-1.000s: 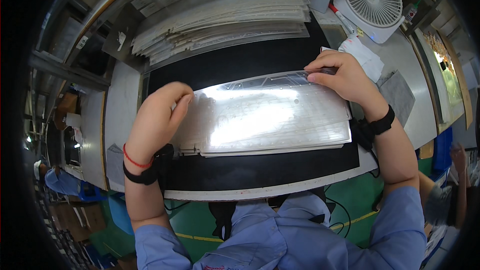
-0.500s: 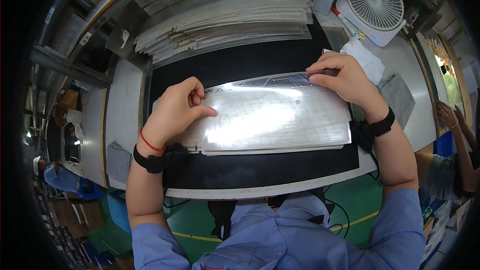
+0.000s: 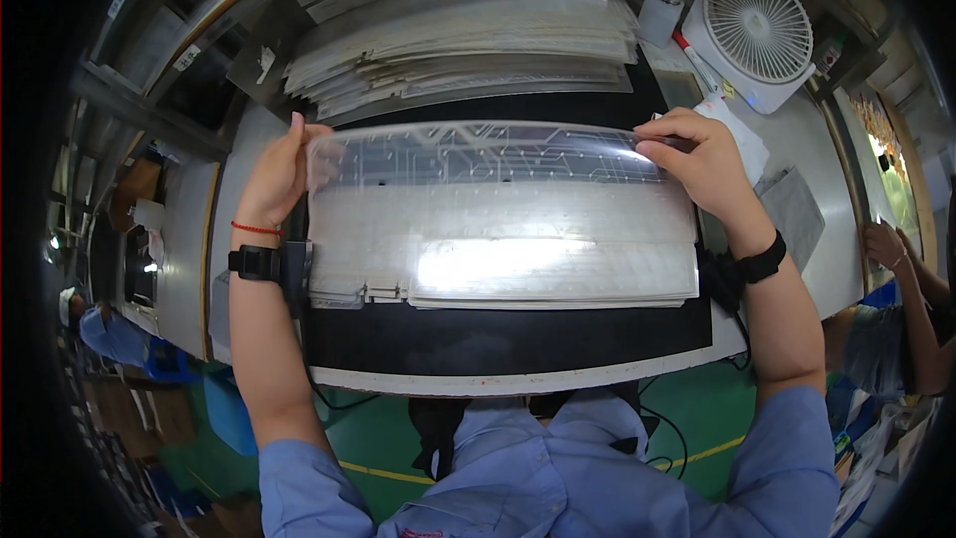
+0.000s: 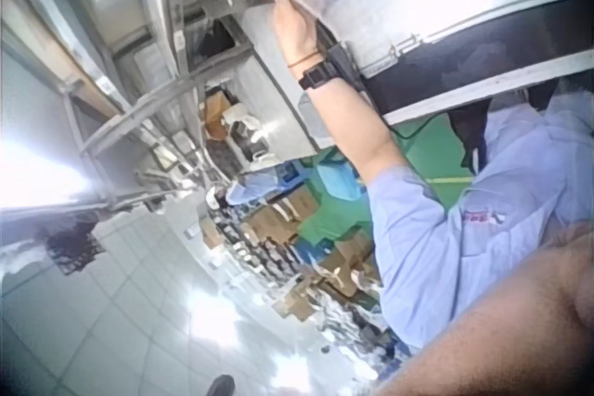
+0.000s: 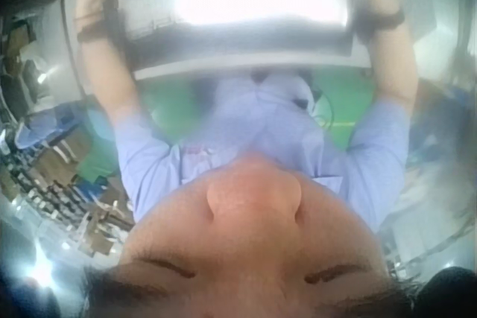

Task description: Inspecting and sorting transparent plastic sheets with printed circuit patterns at a workstation.

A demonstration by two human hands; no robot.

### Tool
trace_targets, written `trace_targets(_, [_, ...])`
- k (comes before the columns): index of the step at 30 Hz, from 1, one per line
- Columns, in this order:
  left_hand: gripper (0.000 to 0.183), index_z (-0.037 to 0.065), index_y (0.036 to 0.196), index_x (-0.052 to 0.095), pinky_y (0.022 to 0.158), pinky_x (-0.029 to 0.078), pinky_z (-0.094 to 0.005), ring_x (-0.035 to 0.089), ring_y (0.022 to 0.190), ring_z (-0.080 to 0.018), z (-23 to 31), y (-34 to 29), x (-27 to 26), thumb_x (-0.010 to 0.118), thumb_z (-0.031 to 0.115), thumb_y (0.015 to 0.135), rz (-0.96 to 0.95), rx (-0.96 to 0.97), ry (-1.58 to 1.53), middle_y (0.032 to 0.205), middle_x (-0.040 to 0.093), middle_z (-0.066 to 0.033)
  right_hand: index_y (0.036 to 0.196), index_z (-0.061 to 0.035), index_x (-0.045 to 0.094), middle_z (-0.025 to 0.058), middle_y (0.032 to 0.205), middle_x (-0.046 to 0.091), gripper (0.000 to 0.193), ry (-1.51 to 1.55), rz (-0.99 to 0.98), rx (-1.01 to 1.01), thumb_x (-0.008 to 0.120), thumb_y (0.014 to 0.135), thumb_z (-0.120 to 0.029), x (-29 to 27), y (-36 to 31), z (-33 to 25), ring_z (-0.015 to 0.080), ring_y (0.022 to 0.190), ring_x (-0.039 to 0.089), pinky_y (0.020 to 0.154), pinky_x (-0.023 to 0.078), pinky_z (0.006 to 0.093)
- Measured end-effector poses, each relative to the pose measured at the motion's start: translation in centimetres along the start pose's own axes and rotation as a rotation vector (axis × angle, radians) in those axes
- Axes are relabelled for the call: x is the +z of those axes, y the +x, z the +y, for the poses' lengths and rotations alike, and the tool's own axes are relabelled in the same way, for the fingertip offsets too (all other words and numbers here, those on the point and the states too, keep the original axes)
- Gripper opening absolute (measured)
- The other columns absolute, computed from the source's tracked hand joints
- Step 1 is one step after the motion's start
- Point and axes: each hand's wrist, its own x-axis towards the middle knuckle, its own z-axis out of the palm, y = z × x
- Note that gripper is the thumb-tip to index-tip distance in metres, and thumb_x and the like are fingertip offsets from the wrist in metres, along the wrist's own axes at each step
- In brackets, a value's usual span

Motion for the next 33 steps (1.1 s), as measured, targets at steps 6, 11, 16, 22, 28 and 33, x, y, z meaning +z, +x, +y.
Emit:
trace_targets(6, [0.032, 0.004, 0.111, 0.059, 0.065, 0.049, -0.0232, 0.059, 0.074, -0.0089, -1.3, 0.6, -0.2, 0.046, 0.031, 0.102, -0.014, 0.085, -0.019, 0.094, 0.065, -0.0044, 0.1, 0.0015, 0.07, 0.0025, 0.083, 0.065, 0.02, 0.058, 0.071, 0.041, 0.073, 0.083, -0.008, 0.1, 0.3, 0.4, 0.0097, 0.076, 0.061, 0.069, 0.048, 0.0222])
trace_targets(11, [0.025, 0.005, 0.113, 0.058, 0.052, 0.042, -0.0157, 0.052, 0.062, -0.0023, -0.8, 0.7, -1.3, 0.05, 0.026, 0.101, -0.131, 0.125, 0.072, 0.089, 0.064, -0.0011, 0.107, 0.0018, 0.068, 0.0012, 0.076, 0.064, 0.025, 0.167, 0.073, 0.11, 0.072, 0.085, -0.01, 0.1, 0.4, 0.8, 0.0078, 0.073, 0.06, 0.067, 0.047, 0.0209])
trace_targets(16, [0.03, 0.003, 0.117, 0.056, 0.043, 0.032, -0.0114, 0.046, 0.057, 0.0, -0.9, 1.0, -1.9, 0.049, 0.028, 0.102, 0.002, 0.216, -0.116, 0.09, 0.063, -0.0027, 0.135, 0.0034, 0.044, 0.0026, 0.079, 0.061, 0.051, 0.397, 0.186, 0.216, 0.061, 0.094, -0.022, -0.2, 0.6, 0.2, 0.0058, 0.064, 0.055, 0.056, 0.043, 0.0192])
trace_targets(22, [0.039, -0.002, 0.132, 0.047, 0.068, 0.055, -0.0133, 0.064, 0.082, -0.0102, -1.2, 1.7, -3.3, 0.046, 0.023, 0.102, 0.055, 0.339, -0.363, 0.127, 0.058, -0.0159, 0.135, 0.0032, 0.042, 0.0036, 0.083, 0.061, 0.049, 0.355, 0.189, 0.214, 0.058, 0.097, -0.023, -0.2, 0.7, -0.4, 0.0068, 0.065, 0.055, 0.057, 0.044, 0.0193])
trace_targets(28, [0.04, 0.0, 0.13, 0.05, 0.09, 0.051, -0.0263, 0.061, 0.104, -0.0195, 0.3, 0.6, -0.6, 0.05, 0.027, 0.101, 0.185, 0.37, -0.371, 0.123, 0.06, -0.0127, 0.115, -0.0022, 0.062, 0.0, 0.083, 0.06, 0.034, 0.055, -0.113, 0.154, 0.07, 0.087, -0.019, -0.2, 0.2, -0.6, 0.0068, 0.07, 0.054, 0.064, 0.045, 0.0221])
trace_targets(33, [0.034, 0.0, 0.117, 0.059, 0.077, 0.049, -0.0208, 0.062, 0.092, -0.0122, 0.3, -0.3, -1.6, 0.048, 0.028, 0.102, 0.019, 0.328, -0.167, 0.104, 0.065, -0.0068, 0.1, -0.0016, 0.069, 0.0039, 0.085, 0.06, 0.037, -0.271, -0.415, -0.047, 0.082, 0.072, -0.022, -0.1, -0.5, -2.1, 0.014, 0.078, 0.056, 0.071, 0.046, 0.0265])
